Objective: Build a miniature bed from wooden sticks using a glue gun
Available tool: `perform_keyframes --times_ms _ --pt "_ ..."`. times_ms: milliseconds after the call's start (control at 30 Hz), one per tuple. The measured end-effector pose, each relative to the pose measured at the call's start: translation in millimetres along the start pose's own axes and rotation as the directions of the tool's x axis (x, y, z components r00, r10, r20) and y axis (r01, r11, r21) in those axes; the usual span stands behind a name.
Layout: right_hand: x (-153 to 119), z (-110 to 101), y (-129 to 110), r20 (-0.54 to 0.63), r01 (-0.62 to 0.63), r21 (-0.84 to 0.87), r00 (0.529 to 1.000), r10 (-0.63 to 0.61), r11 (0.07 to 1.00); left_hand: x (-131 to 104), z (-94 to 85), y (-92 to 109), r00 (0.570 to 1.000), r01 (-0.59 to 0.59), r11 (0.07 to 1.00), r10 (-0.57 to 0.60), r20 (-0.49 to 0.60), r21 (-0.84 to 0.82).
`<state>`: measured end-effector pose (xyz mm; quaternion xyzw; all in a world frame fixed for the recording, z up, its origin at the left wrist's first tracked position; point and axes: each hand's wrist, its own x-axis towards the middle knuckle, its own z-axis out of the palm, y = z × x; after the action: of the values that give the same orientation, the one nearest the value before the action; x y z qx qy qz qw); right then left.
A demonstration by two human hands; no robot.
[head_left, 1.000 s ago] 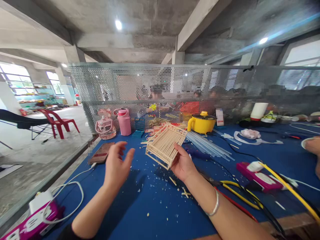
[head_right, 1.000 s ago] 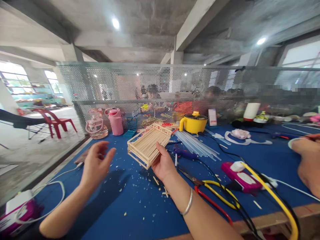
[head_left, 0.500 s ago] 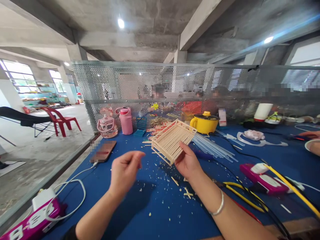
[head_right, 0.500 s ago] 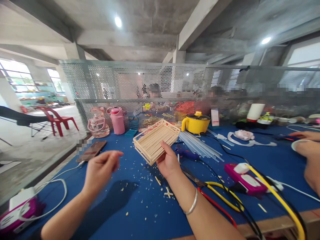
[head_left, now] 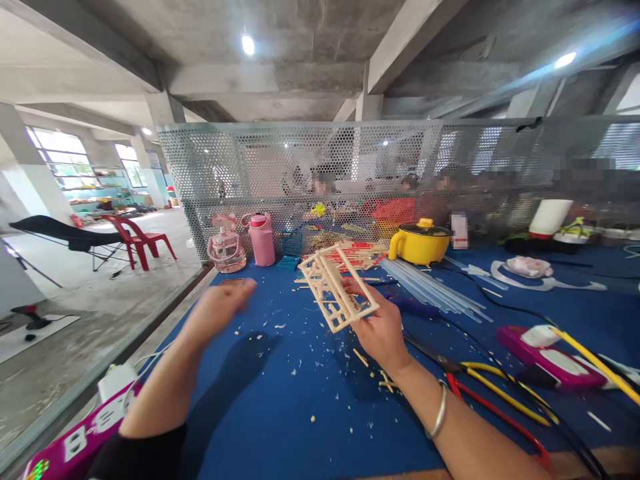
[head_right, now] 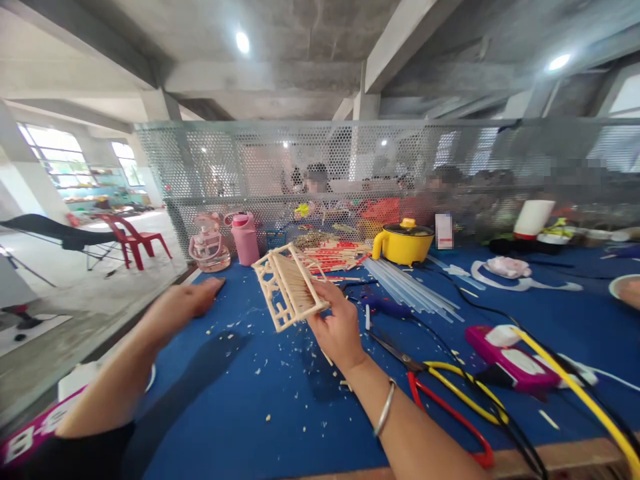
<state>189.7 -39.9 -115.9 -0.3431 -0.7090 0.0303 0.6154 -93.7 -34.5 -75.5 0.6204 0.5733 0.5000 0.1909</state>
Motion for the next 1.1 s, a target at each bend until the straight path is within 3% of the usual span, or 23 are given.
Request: perform_keyframes --times_ms 33,67,100,233,267,300,367,433,467,533,633,700,767,833,933,1033,1100 --pt "0 0 0 -0.001 0.004 0.002 1.0 -0.004 1.0 -5 11.9 -2 0.99 0.002 0.999 -0.009 0.144 0.048" --pt "0 -1 -1 -0.005 0.004 0.001 1.0 -0.004 1.0 -11 23.9 -2 0.921 -0.064 0.984 -0.006 0.389 0.165" --pt "0 -2 -1 -0.008 0.003 0.0 1.0 -0.003 1.0 -15 34.7 -1 0.859 -0.137 0.957 -0.014 0.512 0.256" --pt "-1 -3 0 -0.001 -0.003 -0.011 1.0 0.003 1.0 -28 58.7 17 0.933 -0.129 0.96 0.033 0.359 0.247" --pt "-1 -2 0 0.003 -0.002 -0.011 1.0 0.002 1.0 -30 60.7 23 0.962 -0.078 0.991 0.046 0.269 0.106" --pt "-2 -1 0 0.007 -0.003 -0.01 1.0 0.003 1.0 -33 62.0 29 0.968 -0.026 0.994 0.051 0.247 -0.103" --pt "-3 1 -1 0.023 -0.014 -0.005 1.0 0.014 1.0 -41 64.9 39 0.921 0.059 0.857 0.151 0.358 -0.513" --pt "-4 3 -2 0.046 -0.034 -0.006 0.998 0.035 0.999 -50 70.1 44 0.834 0.081 0.71 0.336 0.438 -0.699" --pt "-5 4 -3 0.063 -0.048 -0.011 0.997 0.049 0.999 -55 73.7 44 0.799 0.066 0.682 0.401 0.448 -0.728" --pt "-7 6 -4 0.096 -0.07 -0.026 0.993 0.072 0.997 -62 81.7 42 0.791 0.024 0.713 0.415 0.449 -0.701" --pt "-8 8 -4 0.13 -0.071 -0.053 0.989 0.078 0.996 -64 89.9 38 0.879 -0.014 0.84 0.269 0.395 -0.542" --pt "-8 9 -3 0.127 -0.062 -0.063 0.989 0.069 0.996 -64 89.1 38 0.913 -0.059 0.909 0.216 0.347 -0.412" --pt "-7 9 -1 0.107 -0.064 -0.069 0.992 0.071 0.996 -66 83.2 42 0.909 -0.1 0.942 0.218 0.356 -0.321" --pt "-7 9 0 0.067 -0.093 -0.083 0.993 0.099 0.992 -73 75.0 48 0.873 -0.1 0.946 0.232 0.429 -0.308" --pt "-6 9 1 0.016 -0.141 -0.102 0.989 0.144 0.985 -87 67.7 55 0.8 0.04 0.921 0.203 0.565 -0.387" --pt "-7 9 0 0.018 -0.142 -0.087 0.989 0.145 0.986 -96 71.4 58 0.894 0.233 0.818 0.033 0.447 -0.526" --pt "-8 9 -1 0.033 -0.108 -0.065 0.993 0.11 0.992 -96 76.8 62 0.887 0.295 0.767 0.002 0.461 -0.57"
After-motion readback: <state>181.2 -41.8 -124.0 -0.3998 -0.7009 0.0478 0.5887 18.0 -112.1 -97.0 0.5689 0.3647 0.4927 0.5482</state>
